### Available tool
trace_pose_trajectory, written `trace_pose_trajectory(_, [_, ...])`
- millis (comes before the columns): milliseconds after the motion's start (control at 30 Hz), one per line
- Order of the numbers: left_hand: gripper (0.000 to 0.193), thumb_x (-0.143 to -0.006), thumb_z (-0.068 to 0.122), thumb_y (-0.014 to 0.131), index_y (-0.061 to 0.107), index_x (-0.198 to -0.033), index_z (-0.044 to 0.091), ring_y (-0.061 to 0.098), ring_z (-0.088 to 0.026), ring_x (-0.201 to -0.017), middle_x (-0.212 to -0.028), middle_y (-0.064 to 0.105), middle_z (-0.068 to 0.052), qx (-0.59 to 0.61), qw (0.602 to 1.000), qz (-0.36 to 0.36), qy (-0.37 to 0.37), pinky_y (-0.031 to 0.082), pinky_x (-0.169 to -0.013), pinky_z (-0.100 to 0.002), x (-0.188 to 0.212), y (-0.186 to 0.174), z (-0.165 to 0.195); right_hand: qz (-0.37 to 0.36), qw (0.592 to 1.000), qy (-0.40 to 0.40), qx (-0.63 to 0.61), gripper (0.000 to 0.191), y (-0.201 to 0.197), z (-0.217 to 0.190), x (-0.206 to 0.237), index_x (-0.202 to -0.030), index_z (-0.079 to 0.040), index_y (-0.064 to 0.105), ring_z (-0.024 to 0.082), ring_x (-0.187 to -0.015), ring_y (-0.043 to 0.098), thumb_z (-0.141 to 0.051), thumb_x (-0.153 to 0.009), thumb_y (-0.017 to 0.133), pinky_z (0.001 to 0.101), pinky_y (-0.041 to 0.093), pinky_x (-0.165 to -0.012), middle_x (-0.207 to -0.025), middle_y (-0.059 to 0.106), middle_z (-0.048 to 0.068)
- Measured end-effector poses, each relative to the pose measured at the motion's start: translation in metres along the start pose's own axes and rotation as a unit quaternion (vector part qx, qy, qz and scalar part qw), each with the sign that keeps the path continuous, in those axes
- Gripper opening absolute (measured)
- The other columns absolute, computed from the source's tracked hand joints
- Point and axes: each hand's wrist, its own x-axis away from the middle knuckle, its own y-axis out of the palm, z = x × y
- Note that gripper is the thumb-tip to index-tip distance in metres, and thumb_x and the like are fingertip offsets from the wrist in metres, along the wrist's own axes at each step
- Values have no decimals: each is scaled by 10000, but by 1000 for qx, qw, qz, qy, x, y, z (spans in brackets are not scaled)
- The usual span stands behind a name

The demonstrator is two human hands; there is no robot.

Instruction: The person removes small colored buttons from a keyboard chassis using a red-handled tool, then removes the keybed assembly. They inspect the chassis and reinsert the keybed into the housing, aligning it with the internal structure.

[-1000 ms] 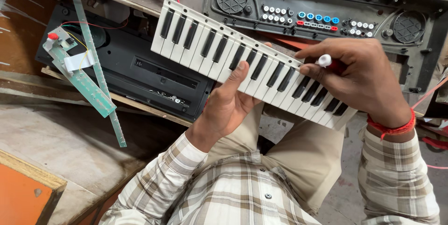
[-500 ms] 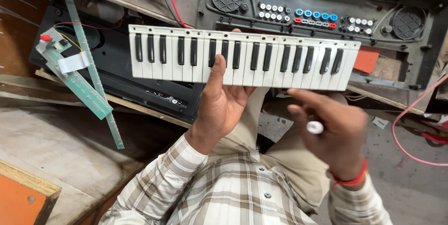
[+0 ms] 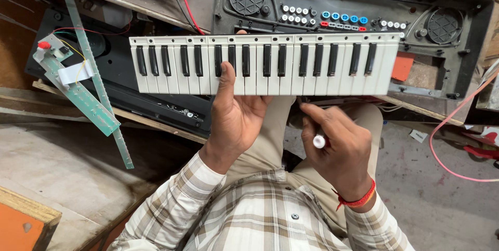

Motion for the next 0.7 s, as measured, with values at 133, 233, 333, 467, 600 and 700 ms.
trace_pose_trajectory(133, [536, -1112, 422, 553, 443, -1519, 92, 600, -215, -1340, -1438, 605, -77, -3, 1000, 2, -1, 492, -1188, -418, -1, 6, -4, 71, 996, -41, 23, 341, -3, -7, -3, -1246, -62, 686, 243, -876, 712, 65, -931, 708, 330, 555, -704, -1208, 661, 126])
trace_pose_trajectory(233, [558, -1097, 425, 550, 413, -1550, 129, 597, -216, -1334, -1435, 602, -71, 7, 1000, -2, -2, 494, -1181, -423, 0, 11, -7, 48, 997, -47, 41, 418, 1, -10, -7, -1269, -42, 663, 293, -968, 726, 98, -877, 686, 369, 592, -777, -1255, 648, 133])
trace_pose_trajectory(333, [576, -1109, 423, 551, 388, -1581, 135, 590, -213, -1353, -1454, 589, -68, 19, 1000, -6, -3, 484, -1203, -426, 0, 14, -9, 8, 999, -7, 36, 498, 5, -10, -9, -1305, -23, 677, 192, -789, 710, 120, -831, 625, 331, 572, -673, -1294, 649, 158])
trace_pose_trajectory(467, [593, -1120, 432, 533, 357, -1613, 154, 566, -224, -1373, -1485, 564, -80, 5, 1000, -5, -4, 471, -1199, -432, 0, 13, -9, 18, 999, -52, 0, 486, 4, -10, -7, -1310, -21, 657, 233, -874, 719, 105, -854, 546, 352, 589, -740, -1311, 640, 133])
trace_pose_trajectory(600, [621, -1097, 439, 521, 296, -1630, 215, 528, -229, -1422, -1528, 523, -72, -11, 1000, -22, -8, 457, -1223, -443, -1, 14, -8, 11, 997, -81, -10, 449, 10, -10, -5, -1336, -11, 636, 237, -894, 724, 68, -903, 551, 354, 590, -767, -1337, 625, 147])
trace_pose_trajectory(700, [629, -1101, 446, 520, 278, -1638, 225, 512, -244, -1433, -1547, 499, -77, -17, 1000, -25, -3, 450, -1222, -464, 0, 15, -7, 12, 997, -74, -13, 424, 12, -7, -3, -1347, -9, 636, 207, -861, 717, 50, -936, 552, 343, 580, -752, -1368, 628, 144])
